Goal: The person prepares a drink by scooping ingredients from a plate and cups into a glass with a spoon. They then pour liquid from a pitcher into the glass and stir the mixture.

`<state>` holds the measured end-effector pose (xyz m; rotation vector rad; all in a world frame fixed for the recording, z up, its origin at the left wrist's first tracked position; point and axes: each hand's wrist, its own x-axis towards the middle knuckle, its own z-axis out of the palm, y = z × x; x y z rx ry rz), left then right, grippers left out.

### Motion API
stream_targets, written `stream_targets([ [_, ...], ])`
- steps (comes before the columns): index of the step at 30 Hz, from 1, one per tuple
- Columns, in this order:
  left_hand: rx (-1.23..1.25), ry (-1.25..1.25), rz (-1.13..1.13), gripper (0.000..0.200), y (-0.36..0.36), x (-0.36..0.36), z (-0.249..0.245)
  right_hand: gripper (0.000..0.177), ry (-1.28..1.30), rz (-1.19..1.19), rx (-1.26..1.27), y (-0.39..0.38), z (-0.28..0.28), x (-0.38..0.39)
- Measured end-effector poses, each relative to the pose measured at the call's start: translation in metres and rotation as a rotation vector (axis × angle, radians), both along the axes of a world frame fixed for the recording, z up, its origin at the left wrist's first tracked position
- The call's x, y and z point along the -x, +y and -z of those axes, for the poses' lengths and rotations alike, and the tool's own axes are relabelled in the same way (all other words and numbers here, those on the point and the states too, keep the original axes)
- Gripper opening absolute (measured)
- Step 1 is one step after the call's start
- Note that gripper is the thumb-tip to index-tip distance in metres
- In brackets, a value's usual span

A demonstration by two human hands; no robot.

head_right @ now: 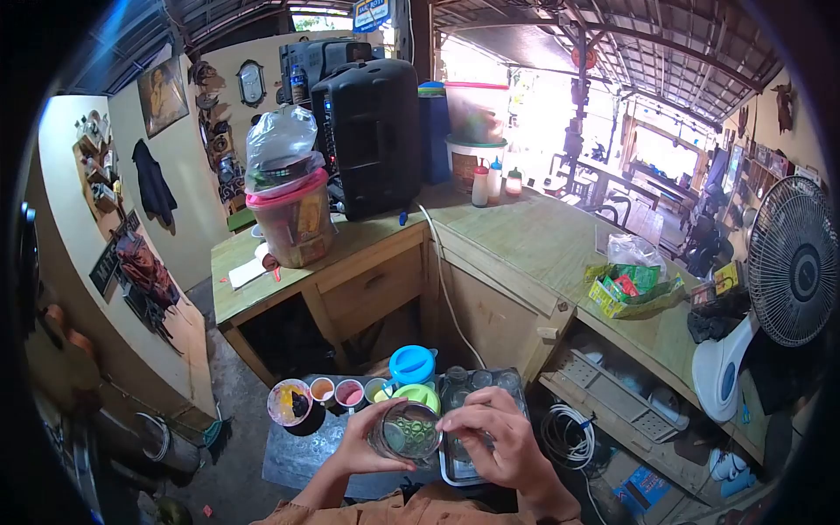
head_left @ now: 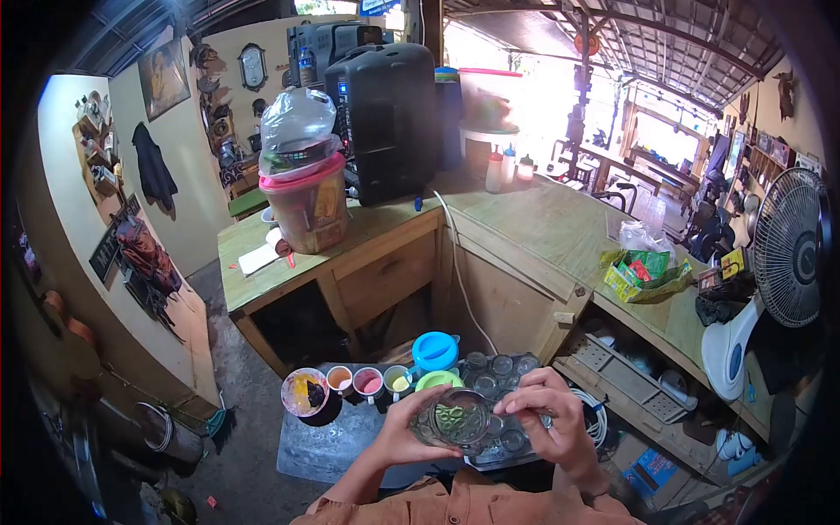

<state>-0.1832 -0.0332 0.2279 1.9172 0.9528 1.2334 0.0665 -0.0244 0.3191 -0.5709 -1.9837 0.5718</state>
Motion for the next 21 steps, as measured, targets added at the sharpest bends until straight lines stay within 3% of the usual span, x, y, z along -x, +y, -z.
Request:
stream_targets([
  [4, -0.011, -0.092, 0.042, 0.098, -0.001, 0.000, -0.006, 0.026, -0.172, -0.113, -0.103, 0.012, 0.005, 0.020],
  [8, 0.000, -0.150, 0.111, 0.096, -0.001, 0.002, -0.001, 0.028, -0.013, -0.107, -0.115, 0.011, -0.012, 0.003],
  [15, 0.066, -0.274, 0.286, 0.095, 0.002, -0.001, 0.007, 0.029, -0.113, -0.209, -0.076, 0.016, -0.008, 0.013],
  [16, 0.075, -0.264, 0.310, 0.095, 0.002, -0.002, 0.005, 0.029, 0.011, -0.243, -0.080, 0.018, -0.004, 0.004],
  [19, 0.118, -0.287, 0.319, 0.101, 0.003, -0.007, 0.006, 0.029, 0.058, -0.187, -0.111, 0.011, -0.010, -0.004],
  [21, 0.126, -0.314, 0.357, 0.101, 0.005, -0.008, 0.006, 0.031, -0.057, -0.204, -0.107, 0.011, -0.014, 0.006],
])
